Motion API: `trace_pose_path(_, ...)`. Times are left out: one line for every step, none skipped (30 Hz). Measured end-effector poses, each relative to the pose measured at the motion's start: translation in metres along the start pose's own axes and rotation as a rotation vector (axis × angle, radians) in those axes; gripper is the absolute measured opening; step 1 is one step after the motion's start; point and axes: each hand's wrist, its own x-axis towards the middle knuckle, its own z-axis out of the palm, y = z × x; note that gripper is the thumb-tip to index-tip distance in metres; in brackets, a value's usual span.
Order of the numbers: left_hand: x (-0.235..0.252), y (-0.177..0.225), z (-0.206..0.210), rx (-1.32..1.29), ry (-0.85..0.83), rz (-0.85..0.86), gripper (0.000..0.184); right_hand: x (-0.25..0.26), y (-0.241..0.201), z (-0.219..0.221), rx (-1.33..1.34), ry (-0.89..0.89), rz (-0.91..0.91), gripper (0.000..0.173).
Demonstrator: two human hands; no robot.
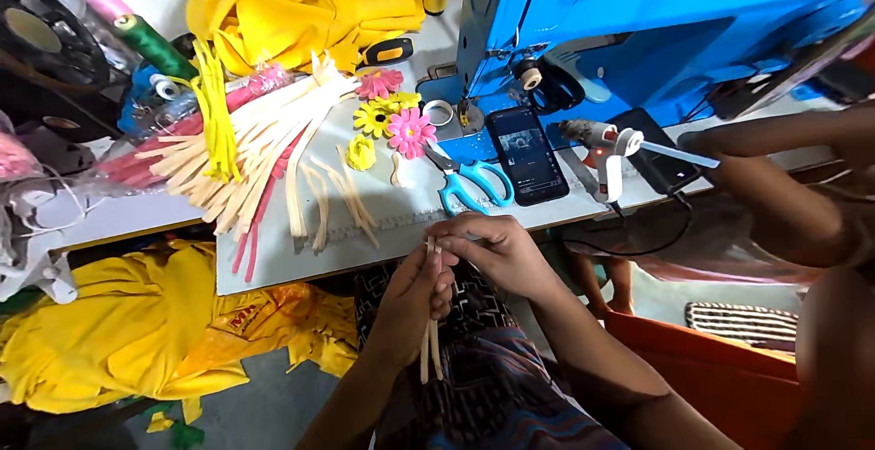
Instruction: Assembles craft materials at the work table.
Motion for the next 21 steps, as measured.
trace_pose_path(0.0002,0.0001,0.0001,0.003,0.018,0.005,0.025,-0.0010,0.0002,-0.0010,0.044,0.000,0.036,0.019)
trace_pose_path(0.0002,0.0007,0.0004,0.002,0.036,0.004,0.025,-0.0020,-0.0001,-0.0017,0.082,0.006,0.067,0.020)
trace_pose_path(0.0002,0.0011,0.0005,-0.003,0.049,-0.001,0.026,-0.0031,-0.0003,-0.0020,0.105,0.016,0.085,0.020)
trace_pose_path(0.0002,0.0012,0.0006,-0.010,0.055,-0.007,0.026,-0.0042,-0.0004,-0.0020,0.116,0.025,0.093,0.018)
trace_pose_path(0.0003,0.0012,0.0007,-0.019,0.054,-0.014,0.027,-0.0051,-0.0004,-0.0021,0.116,0.028,0.095,0.018)
trace_pose_path(0.0004,0.0010,0.0010,-0.028,0.047,-0.021,0.027,-0.0056,-0.0001,-0.0021,0.113,0.029,0.095,0.018)
trace_pose_path(0.0008,0.0007,0.0013,-0.042,0.039,-0.025,0.027,-0.0060,0.0003,-0.0022,0.112,0.027,0.093,0.018)
trace_pose_path(0.0012,0.0006,0.0017,-0.054,0.032,-0.029,0.028,-0.0061,0.0007,-0.0022,0.109,0.026,0.090,0.018)
trace_pose_path(0.0015,0.0009,0.0020,-0.063,0.028,-0.032,0.029,-0.0061,0.0012,-0.0020,0.104,0.024,0.086,0.018)
trace_pose_path(0.0015,0.0011,0.0022,-0.066,0.025,-0.030,0.029,-0.0061,0.0015,-0.0016,0.102,0.020,0.084,0.018)
trace_pose_path(0.0014,0.0012,0.0022,-0.069,0.021,-0.028,0.030,-0.0059,0.0015,-0.0013,0.101,0.017,0.083,0.017)
trace_pose_path(0.0012,0.0012,0.0022,-0.070,0.017,-0.026,0.030,-0.0057,0.0013,-0.0013,0.101,0.013,0.081,0.017)
trace_pose_path(0.0010,0.0010,0.0020,-0.070,0.014,-0.024,0.030,-0.0055,0.0012,-0.0013,0.101,0.009,0.075,0.017)
trace_pose_path(0.0009,0.0010,0.0020,-0.070,0.014,-0.024,0.030,-0.0053,0.0010,-0.0013,0.101,0.004,0.068,0.018)
trace_pose_path(0.0009,0.0009,0.0017,-0.070,0.014,-0.023,0.031,-0.0050,0.0008,-0.0011,0.105,-0.003,0.069,0.019)
trace_pose_path(0.0009,0.0012,0.0019,-0.072,0.022,-0.021,0.031,-0.0051,0.0003,-0.0008,0.116,-0.006,0.078,0.020)
trace_pose_path(0.0010,0.0019,0.0027,-0.077,0.043,-0.017,0.032,-0.0055,-0.0004,-0.0003,0.131,-0.004,0.089,0.022)
trace_pose_path(0.0012,0.0028,0.0036,-0.090,0.075,-0.011,0.033,-0.0062,-0.0013,0.0000,0.145,0.003,0.098,0.024)
trace_pose_path(0.0018,0.0032,0.0036,-0.104,0.108,0.001,0.034,-0.0070,-0.0027,0.0007,0.148,0.025,0.108,0.024)
trace_pose_path(0.0028,0.0028,0.0029,-0.120,0.135,0.017,0.035,-0.0082,-0.0042,0.0018,0.126,0.057,0.108,0.022)
trace_pose_path(0.0039,0.0021,0.0017,-0.132,0.158,0.031,0.037,-0.0100,-0.0052,0.0030,0.081,0.088,0.100,0.019)
